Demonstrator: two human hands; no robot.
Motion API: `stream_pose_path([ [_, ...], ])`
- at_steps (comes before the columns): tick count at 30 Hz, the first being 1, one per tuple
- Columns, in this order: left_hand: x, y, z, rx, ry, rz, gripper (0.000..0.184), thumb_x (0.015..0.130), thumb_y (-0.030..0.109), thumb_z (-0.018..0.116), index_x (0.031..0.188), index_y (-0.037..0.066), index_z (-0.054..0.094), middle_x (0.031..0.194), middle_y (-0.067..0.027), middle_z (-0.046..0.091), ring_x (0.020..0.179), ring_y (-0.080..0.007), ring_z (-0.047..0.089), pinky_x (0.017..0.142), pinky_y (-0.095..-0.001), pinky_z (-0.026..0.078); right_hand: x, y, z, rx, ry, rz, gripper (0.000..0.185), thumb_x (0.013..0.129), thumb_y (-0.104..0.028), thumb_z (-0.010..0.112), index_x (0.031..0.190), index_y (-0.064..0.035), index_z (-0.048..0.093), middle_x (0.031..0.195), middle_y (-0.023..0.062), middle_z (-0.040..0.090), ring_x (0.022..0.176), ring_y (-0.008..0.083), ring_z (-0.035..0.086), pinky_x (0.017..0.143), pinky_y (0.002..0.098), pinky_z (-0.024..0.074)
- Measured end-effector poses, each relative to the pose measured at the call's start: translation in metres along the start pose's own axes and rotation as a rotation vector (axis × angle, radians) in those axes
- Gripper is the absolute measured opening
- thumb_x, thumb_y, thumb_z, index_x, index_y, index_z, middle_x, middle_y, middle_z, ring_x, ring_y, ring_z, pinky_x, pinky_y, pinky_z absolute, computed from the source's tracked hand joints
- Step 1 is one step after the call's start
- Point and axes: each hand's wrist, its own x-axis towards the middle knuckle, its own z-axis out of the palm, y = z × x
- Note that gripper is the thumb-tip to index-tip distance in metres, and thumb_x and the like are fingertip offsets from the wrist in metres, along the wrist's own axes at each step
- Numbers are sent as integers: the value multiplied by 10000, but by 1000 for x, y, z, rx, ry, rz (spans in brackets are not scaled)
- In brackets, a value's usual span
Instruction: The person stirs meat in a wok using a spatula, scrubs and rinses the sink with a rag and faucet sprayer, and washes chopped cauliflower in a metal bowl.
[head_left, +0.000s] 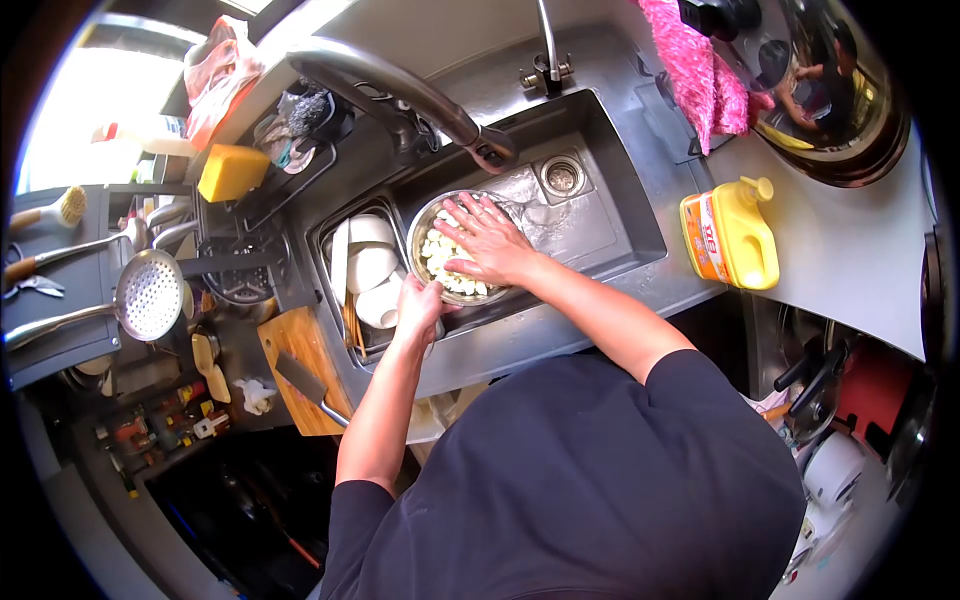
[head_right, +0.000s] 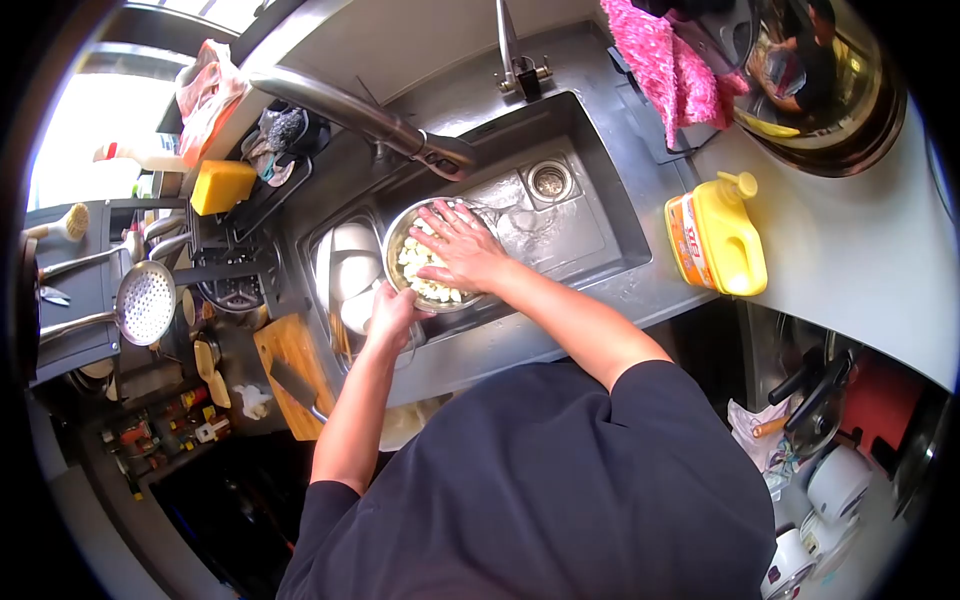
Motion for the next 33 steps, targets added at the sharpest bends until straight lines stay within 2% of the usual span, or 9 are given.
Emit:
stream_pose_path([
  [3, 8, 0, 1, 22, -11, 37, 428, 932, -43, 449, 1358, -66, 487, 1177, -208, 684, 888, -260, 750, 619, -328, 658, -1, 5, 9, 26, 38, 13, 783, 988, -707, 429, 1584, -199, 420, 1695, 158, 252, 1579, 380, 166, 1279, 524, 96],
  [6, 14, 1, 2, 79, 25, 26, 416, 929, -46, 458, 1340, -84, 502, 1152, -217, 688, 885, -271, 750, 610, -347, 661, 0, 10, 16, 37, 8, 21, 779, 999, -686, 438, 1609, -206, 370, 1710, 154, 204, 1578, 398, 157, 1273, 544, 93],
  [9, 17, 7, 4, 160, 36, 38, 448, 889, -60, 421, 1324, -91, 526, 1157, -221, 687, 915, -284, 752, 660, -358, 669, 0, 13, 24, 69, 42, 24, 771, 1003, -678, 439, 1612, -212, 361, 1710, 154, 202, 1576, 397, 169, 1274, 544, 86],
  [16, 27, 20, 4, 329, 44, 42, 419, 906, -38, 446, 1310, -125, 513, 1133, -246, 685, 876, -304, 751, 621, -353, 670, 0, 15, 41, 130, 94, 89, 765, 1018, -661, 423, 1622, -200, 337, 1712, 154, 196, 1585, 365, 153, 1279, 532, 78],
  [19, 18, 35, 16, 290, 85, 110, 323, 891, -13, 511, 1163, -171, 586, 968, -246, 712, 737, -291, 748, 540, -372, 640, 2, 17, 46, 152, 84, 123, 767, 1024, -659, 411, 1628, -196, 322, 1714, 160, 182, 1587, 360, 143, 1279, 531, 77],
  [25, 21, 54, 21, 643, 104, -8, 349, 869, 31, 537, 1140, -178, 604, 949, -303, 701, 740, -356, 756, 554, -414, 631, 1, 21, 55, 228, 94, 188, 753, 1032, -673, 353, 1632, -219, 314, 1714, 152, 190, 1587, 352, 150, 1280, 516, 90],
  [28, 27, 48, 21, 670, 114, 88, 324, 871, 46, 516, 1029, -225, 597, 833, -277, 711, 650, -349, 754, 519, -409, 600, -2, 21, 57, 264, 132, 203, 726, 1047, -644, 353, 1634, -220, 309, 1713, 156, 187, 1588, 350, 147, 1280, 514, 91],
  [31, 37, 43, 20, 759, 153, 183, 324, 878, 55, 523, 1031, -221, 596, 830, -289, 708, 646, -355, 752, 523, -411, 601, -3, 19, 60, 294, 180, 222, 713, 1056, -623, 355, 1633, -208, 311, 1715, 159, 177, 1588, 350, 146, 1278, 517, 99],
  [33, 20, 69, 37, 800, 160, 120, 325, 879, 66, 542, 1080, -177, 623, 911, -314, 712, 744, -381, 755, 603, -436, 624, -4, 20, 63, 274, 198, 233, 706, 1060, -609, 364, 1631, -197, 317, 1715, 161, 179, 1587, 354, 149, 1275, 518, 105],
])
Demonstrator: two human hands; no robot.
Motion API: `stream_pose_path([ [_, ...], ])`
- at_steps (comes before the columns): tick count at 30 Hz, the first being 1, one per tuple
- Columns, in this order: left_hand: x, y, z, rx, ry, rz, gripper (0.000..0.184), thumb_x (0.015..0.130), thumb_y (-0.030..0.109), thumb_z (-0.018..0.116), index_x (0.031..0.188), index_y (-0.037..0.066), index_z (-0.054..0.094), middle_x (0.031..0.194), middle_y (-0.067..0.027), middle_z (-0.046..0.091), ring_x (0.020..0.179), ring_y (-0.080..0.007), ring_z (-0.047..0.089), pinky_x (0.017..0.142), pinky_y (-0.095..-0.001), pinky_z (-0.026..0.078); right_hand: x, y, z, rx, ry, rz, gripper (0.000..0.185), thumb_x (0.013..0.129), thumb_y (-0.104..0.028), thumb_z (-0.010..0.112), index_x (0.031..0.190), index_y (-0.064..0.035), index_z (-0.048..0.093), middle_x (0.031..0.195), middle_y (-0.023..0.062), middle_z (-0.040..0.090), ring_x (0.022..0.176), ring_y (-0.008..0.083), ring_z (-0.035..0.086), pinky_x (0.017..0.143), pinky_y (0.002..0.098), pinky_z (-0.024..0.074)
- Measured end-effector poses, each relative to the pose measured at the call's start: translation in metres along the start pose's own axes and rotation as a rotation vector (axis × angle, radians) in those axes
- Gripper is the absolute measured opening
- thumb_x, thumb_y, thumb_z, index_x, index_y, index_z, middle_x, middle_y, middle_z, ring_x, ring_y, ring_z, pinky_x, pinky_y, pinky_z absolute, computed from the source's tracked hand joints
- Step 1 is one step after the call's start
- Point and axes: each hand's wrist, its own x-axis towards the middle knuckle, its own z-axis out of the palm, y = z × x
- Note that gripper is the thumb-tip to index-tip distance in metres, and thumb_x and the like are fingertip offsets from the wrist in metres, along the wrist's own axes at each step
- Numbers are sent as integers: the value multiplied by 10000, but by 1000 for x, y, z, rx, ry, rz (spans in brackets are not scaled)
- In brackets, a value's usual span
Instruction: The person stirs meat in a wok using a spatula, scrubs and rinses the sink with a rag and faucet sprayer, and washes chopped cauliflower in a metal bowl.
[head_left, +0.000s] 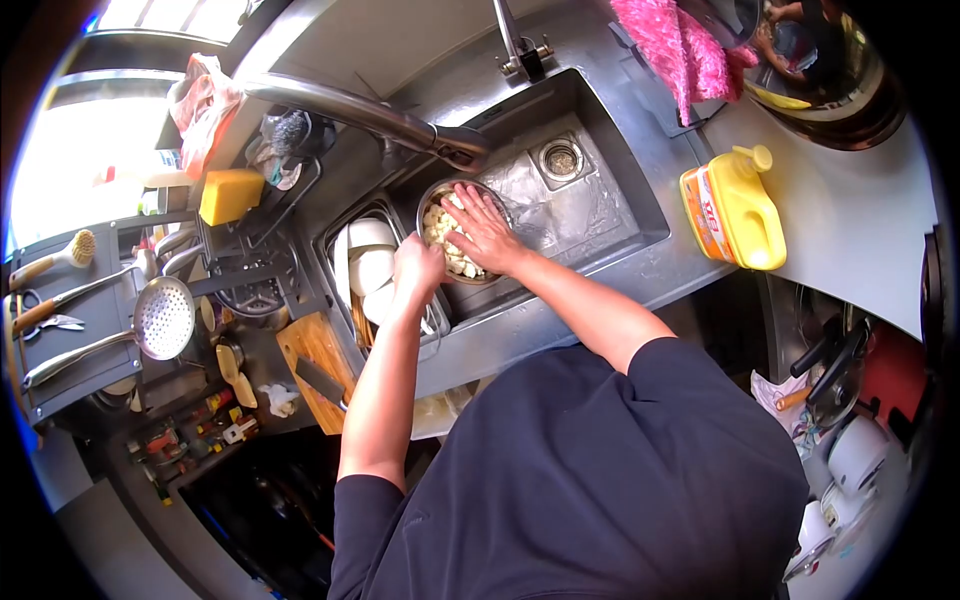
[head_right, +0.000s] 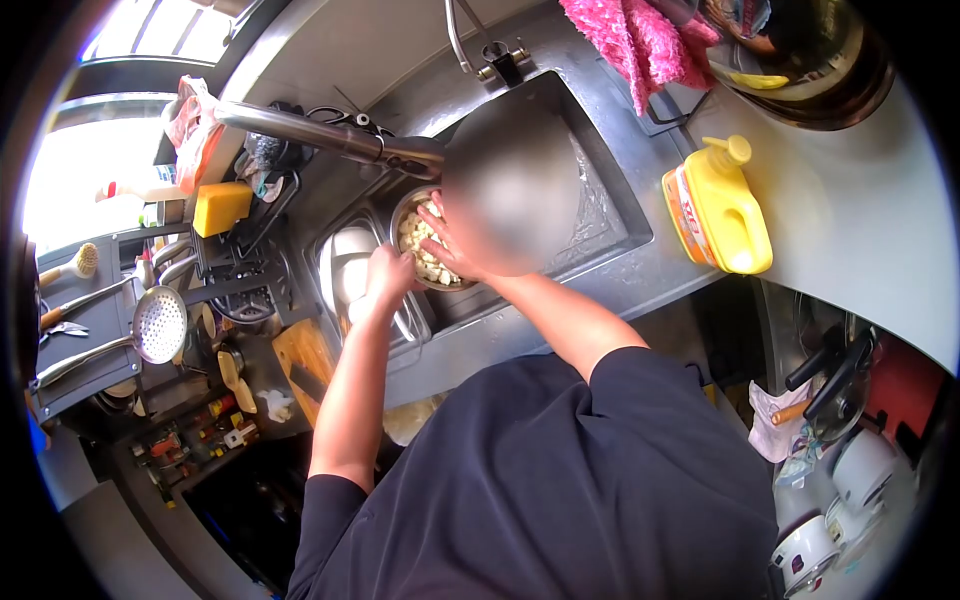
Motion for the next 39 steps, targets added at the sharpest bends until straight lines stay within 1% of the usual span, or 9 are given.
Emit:
stream_pose_path([
  [5, 2, 0, 5, 35, 30, 41, 339, 860, 112, 572, 1089, -126, 650, 971, -333, 712, 880, -426, 743, 802, -480, 604, -5, 2, 1, 211, 76, 31, 695, 1064, -589, 381, 1625, -181, 333, 1716, 159, 178, 1587, 360, 144, 1271, 518, 103],
  [14, 8, 8, 16, 135, 54, 97, 339, 867, 182, 608, 1050, -102, 646, 990, -358, 694, 1009, -492, 688, 922, -513, 536, -12, 6, -3, 336, 64, 95, 723, 1069, -593, 365, 1622, -129, 325, 1721, 182, 136, 1594, 378, 86, 1271, 523, 73],
  [17, 12, 9, 18, 197, 60, 144, 341, 909, 139, 614, 1156, -94, 644, 969, -262, 735, 742, -339, 766, 633, -402, 623, -13, 9, 0, 359, 108, 92, 716, 1066, -590, 380, 1621, -142, 328, 1708, 218, 151, 1584, 398, 121, 1263, 547, 100],
  [20, 2, 27, 16, 183, 44, 119, 373, 871, 224, 651, 1050, -103, 655, 974, -351, 700, 976, -473, 706, 880, -490, 557, -14, 12, 2, 380, 128, 99, 716, 1067, -587, 379, 1621, -136, 326, 1702, 235, 151, 1581, 410, 122, 1266, 531, 109],
  [26, 1, 42, 18, 204, 11, 100, 399, 872, 238, 666, 1028, -128, 651, 885, -327, 715, 860, -413, 748, 849, -455, 572, -16, 14, 4, 424, 158, 112, 703, 1073, -568, 379, 1620, -131, 325, 1696, 252, 154, 1572, 429, 140, 1266, 501, 139],
  [29, 0, 52, 15, 254, -21, 86, 410, 910, 226, 660, 1099, -136, 628, 941, -309, 722, 743, -347, 767, 637, -429, 603, -15, 16, 5, 430, 182, 103, 693, 1075, -556, 381, 1620, -132, 325, 1693, 257, 157, 1565, 440, 156, 1263, 494, 159],
  [32, 4, 50, 16, 261, -18, 135, 417, 910, 224, 663, 1115, -138, 629, 952, -316, 720, 750, -350, 767, 638, -428, 607, -13, 18, 7, 403, 203, 92, 687, 1075, -550, 387, 1621, -138, 326, 1692, 259, 161, 1560, 449, 166, 1261, 491, 174],
  [35, 3, 50, 15, 209, -11, 138, 422, 885, 256, 671, 1032, -138, 631, 798, -294, 720, 808, -381, 759, 832, -422, 580, -12, 18, 7, 413, 190, 105, 691, 1070, -556, 394, 1621, -145, 326, 1691, 263, 159, 1559, 453, 168, 1259, 491, 181],
  [39, 1, 53, 15, 199, -12, 101, 415, 876, 257, 676, 1018, -130, 632, 769, -281, 720, 789, -374, 761, 819, -417, 583, -12, 18, 5, 417, 182, 109, 703, 1063, -570, 402, 1623, -151, 323, 1690, 270, 148, 1558, 457, 167, 1258, 488, 189],
])
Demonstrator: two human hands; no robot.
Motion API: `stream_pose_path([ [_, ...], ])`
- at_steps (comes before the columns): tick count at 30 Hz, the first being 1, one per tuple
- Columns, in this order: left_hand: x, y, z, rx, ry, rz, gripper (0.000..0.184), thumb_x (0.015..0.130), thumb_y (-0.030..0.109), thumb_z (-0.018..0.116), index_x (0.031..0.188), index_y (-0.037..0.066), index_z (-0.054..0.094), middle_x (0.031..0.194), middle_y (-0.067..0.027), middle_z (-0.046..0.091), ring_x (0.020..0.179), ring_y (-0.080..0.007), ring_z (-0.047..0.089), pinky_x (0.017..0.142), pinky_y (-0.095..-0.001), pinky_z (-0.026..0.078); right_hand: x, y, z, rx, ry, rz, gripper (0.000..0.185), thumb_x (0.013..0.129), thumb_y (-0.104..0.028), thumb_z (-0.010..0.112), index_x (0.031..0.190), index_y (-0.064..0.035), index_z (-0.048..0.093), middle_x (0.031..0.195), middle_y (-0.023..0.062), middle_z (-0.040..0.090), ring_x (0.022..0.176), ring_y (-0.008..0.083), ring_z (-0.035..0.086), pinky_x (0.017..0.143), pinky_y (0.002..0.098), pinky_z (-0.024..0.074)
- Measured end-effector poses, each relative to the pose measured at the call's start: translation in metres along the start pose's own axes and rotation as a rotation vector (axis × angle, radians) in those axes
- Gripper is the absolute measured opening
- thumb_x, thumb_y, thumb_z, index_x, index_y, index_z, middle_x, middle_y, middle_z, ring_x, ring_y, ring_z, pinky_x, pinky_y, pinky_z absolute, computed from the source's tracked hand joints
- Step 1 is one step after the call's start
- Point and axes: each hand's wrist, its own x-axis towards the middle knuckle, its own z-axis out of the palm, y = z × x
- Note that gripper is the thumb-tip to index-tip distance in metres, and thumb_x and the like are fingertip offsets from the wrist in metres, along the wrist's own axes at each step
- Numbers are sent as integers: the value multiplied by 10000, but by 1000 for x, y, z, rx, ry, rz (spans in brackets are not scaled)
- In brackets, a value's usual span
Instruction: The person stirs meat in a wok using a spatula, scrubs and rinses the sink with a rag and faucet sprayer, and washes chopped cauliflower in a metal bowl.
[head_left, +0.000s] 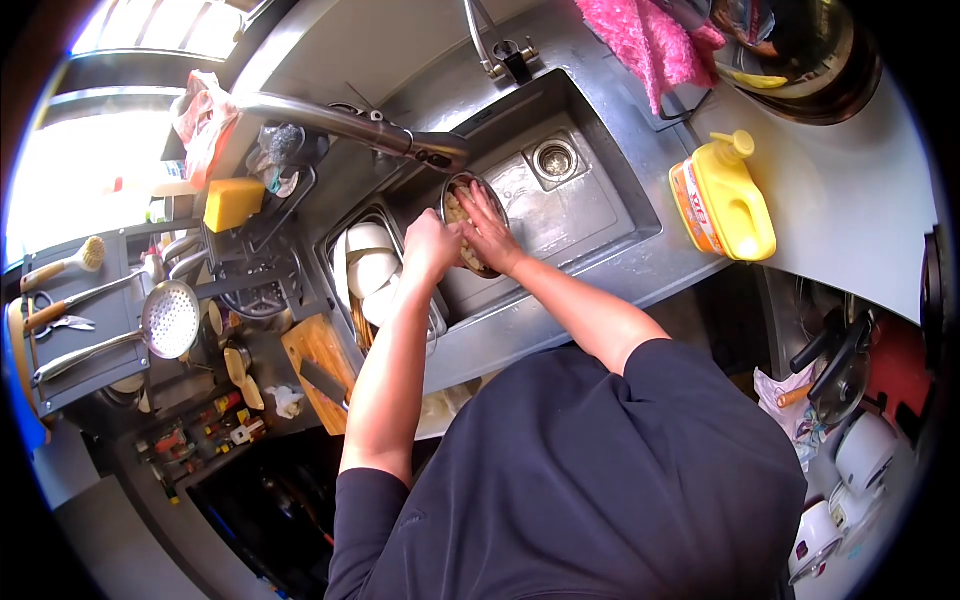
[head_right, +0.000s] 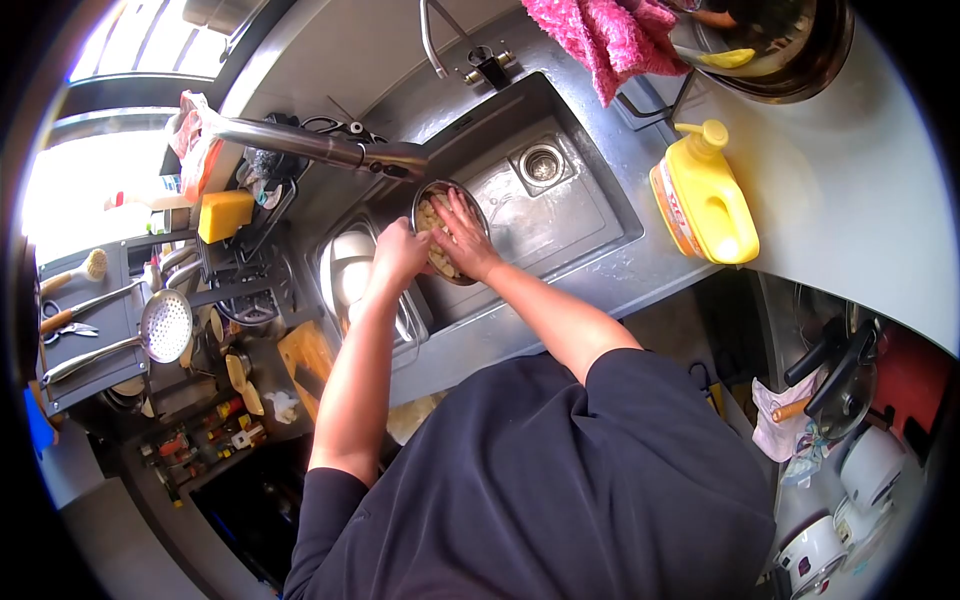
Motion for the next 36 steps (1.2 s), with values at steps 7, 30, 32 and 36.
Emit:
stream_pose_path([
  [7, 1, 5, -3, 31, -29, -18, 382, 878, 156, 660, 1089, -160, 622, 984, -323, 717, 761, -359, 767, 656, -418, 623, -2, -2, 2, 67, -8, 24, 723, 1052, -584, 414, 1631, -165, 306, 1695, 271, 123, 1562, 459, 146, 1260, 491, 183],
  [30, 11, 22, 2, 80, -68, -4, 340, 816, 172, 613, 968, -129, 661, 707, -249, 717, 785, -353, 767, 834, -408, 591, -1, 5, 1, 113, 20, 76, 747, 1026, -609, 453, 1647, -236, 269, 1701, 274, 73, 1562, 470, 124, 1263, 496, 183],
  [32, 11, 23, 2, 91, -75, -6, 351, 808, 176, 620, 973, -131, 661, 711, -253, 717, 807, -360, 766, 846, -409, 588, -2, 5, 1, 114, 21, 77, 746, 1025, -601, 464, 1647, -239, 268, 1701, 276, 69, 1562, 470, 125, 1262, 495, 186],
  [36, 14, 19, 5, 98, -65, -3, 360, 791, 178, 632, 974, -131, 663, 712, -257, 715, 852, -371, 762, 864, -408, 583, -2, 4, 0, 120, 19, 78, 752, 1020, -597, 480, 1647, -241, 267, 1701, 276, 65, 1562, 471, 126, 1259, 491, 194],
])
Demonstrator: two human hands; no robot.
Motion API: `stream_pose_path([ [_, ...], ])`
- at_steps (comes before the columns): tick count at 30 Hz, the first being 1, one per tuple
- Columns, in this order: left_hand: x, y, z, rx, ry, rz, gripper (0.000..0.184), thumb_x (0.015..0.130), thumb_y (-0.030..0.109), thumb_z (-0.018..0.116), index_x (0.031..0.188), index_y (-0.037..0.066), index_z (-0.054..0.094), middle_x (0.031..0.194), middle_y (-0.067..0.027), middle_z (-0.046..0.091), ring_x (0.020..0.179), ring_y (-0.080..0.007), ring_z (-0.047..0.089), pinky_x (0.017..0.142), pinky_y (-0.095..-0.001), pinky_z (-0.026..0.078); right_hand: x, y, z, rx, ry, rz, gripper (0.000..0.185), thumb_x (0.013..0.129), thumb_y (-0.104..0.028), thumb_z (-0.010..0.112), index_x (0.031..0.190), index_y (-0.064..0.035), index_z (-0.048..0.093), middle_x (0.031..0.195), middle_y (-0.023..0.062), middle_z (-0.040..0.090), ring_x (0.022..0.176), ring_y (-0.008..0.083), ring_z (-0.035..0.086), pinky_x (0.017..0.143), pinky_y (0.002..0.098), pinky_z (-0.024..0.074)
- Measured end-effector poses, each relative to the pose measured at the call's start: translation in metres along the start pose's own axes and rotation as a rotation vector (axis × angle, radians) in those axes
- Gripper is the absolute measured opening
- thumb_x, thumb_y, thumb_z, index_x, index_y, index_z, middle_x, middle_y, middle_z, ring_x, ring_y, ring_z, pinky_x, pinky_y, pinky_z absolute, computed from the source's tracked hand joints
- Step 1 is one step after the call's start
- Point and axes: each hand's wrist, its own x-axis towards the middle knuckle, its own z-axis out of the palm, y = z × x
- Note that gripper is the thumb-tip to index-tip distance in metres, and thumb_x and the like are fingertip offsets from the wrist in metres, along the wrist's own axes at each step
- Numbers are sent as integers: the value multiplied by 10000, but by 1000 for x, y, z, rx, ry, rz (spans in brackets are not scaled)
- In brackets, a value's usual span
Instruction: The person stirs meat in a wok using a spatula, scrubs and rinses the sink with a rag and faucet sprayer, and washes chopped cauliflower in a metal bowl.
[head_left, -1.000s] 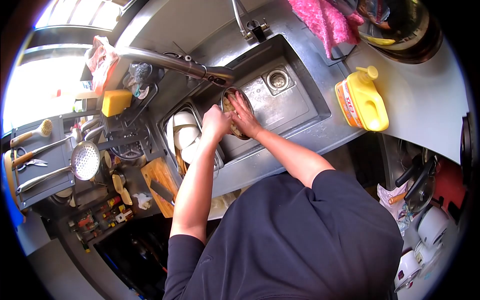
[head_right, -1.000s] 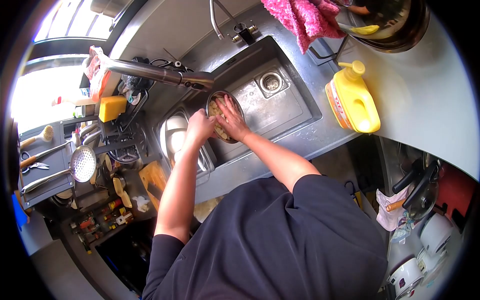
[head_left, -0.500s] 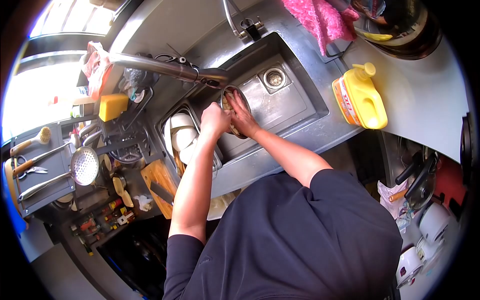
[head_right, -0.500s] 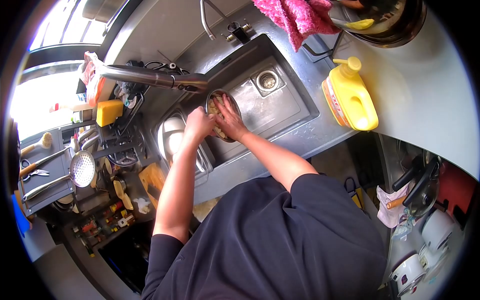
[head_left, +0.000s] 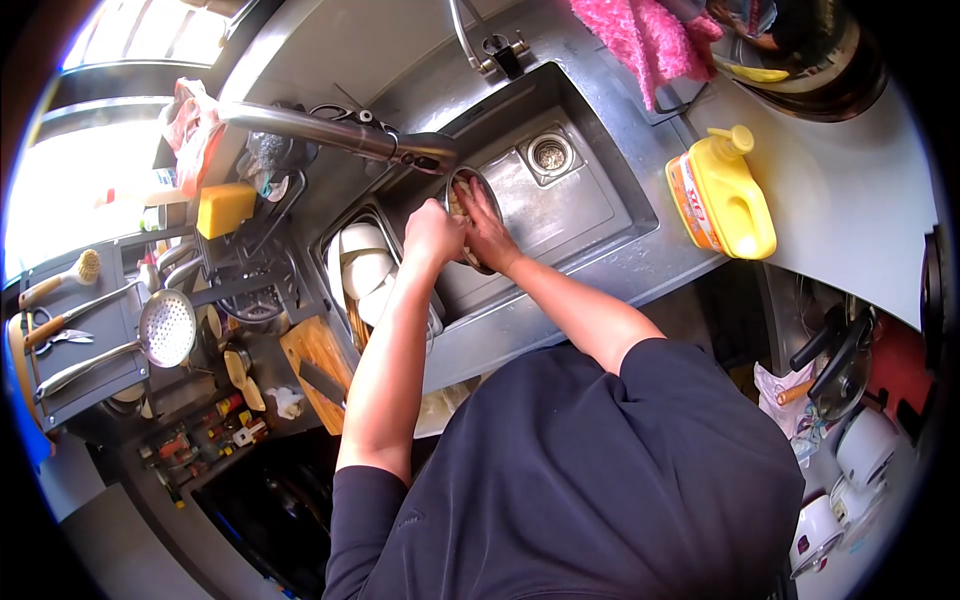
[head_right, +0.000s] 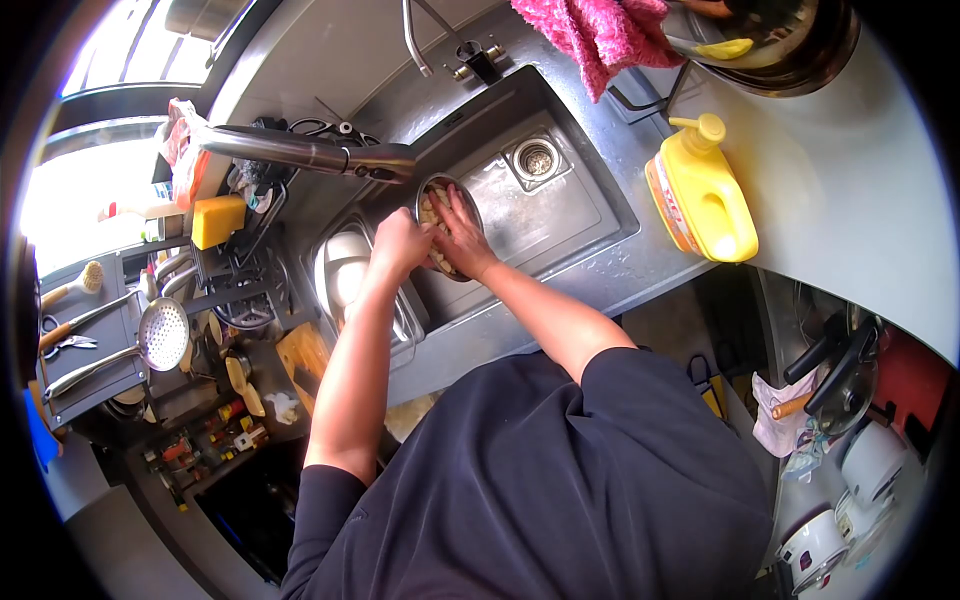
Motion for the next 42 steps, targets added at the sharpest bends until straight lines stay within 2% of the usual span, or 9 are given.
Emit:
stream_pose_path([
  [5, 1, -1, 1, 33, 12, 14, 346, 785, 175, 637, 952, -125, 672, 709, -256, 715, 851, -369, 763, 862, -406, 585, -1, -1, 0, 2, -6, 27, 751, 1016, -586, 494, 1645, -240, 274, 1702, 274, 65, 1560, 472, 134, 1258, 486, 203],
  [8, 2, -1, 0, 14, -23, 9, 367, 840, 162, 671, 1045, -141, 644, 847, -283, 735, 694, -329, 767, 705, -406, 611, -1, -4, 0, 1, -7, 37, 738, 1018, -569, 501, 1643, -245, 279, 1704, 269, 64, 1560, 471, 139, 1257, 484, 206],
  [11, 0, 3, 0, -2, -11, -11, 336, 790, 173, 635, 939, -126, 673, 698, -243, 717, 815, -346, 769, 850, -400, 591, -2, -4, -1, 6, 3, 27, 727, 1020, -552, 507, 1643, -255, 279, 1705, 265, 65, 1560, 470, 140, 1258, 482, 207],
  [14, 2, 2, -1, 20, -26, 20, 361, 850, 160, 659, 1047, -141, 640, 848, -282, 735, 684, -327, 765, 698, -403, 611, -2, -4, 0, 12, 7, 26, 720, 1021, -542, 509, 1643, -263, 276, 1705, 265, 68, 1558, 475, 140, 1258, 485, 208],
  [17, -3, 10, -4, 18, -37, -17, 339, 801, 173, 638, 955, -128, 668, 704, -232, 725, 802, -339, 772, 842, -395, 595, -2, -3, -1, 13, 9, 23, 718, 1022, -540, 508, 1644, -269, 273, 1705, 265, 71, 1556, 482, 139, 1257, 493, 209],
  [23, 0, 9, -2, 22, -38, -14, 361, 821, 185, 651, 1010, -123, 652, 712, -238, 726, 792, -332, 774, 829, -389, 597, -3, -3, -2, 19, 14, 26, 719, 1022, -543, 506, 1644, -270, 271, 1704, 265, 73, 1553, 490, 139, 1254, 503, 211],
  [42, 1, 14, -2, 51, -41, -29, 318, 837, 178, 657, 955, -115, 693, 712, -232, 729, 778, -322, 776, 819, -393, 601, -3, 3, 0, 1, 27, 39, 701, 1014, -510, 534, 1634, -280, 300, 1705, 258, 89, 1548, 479, 177, 1241, 495, 251],
])
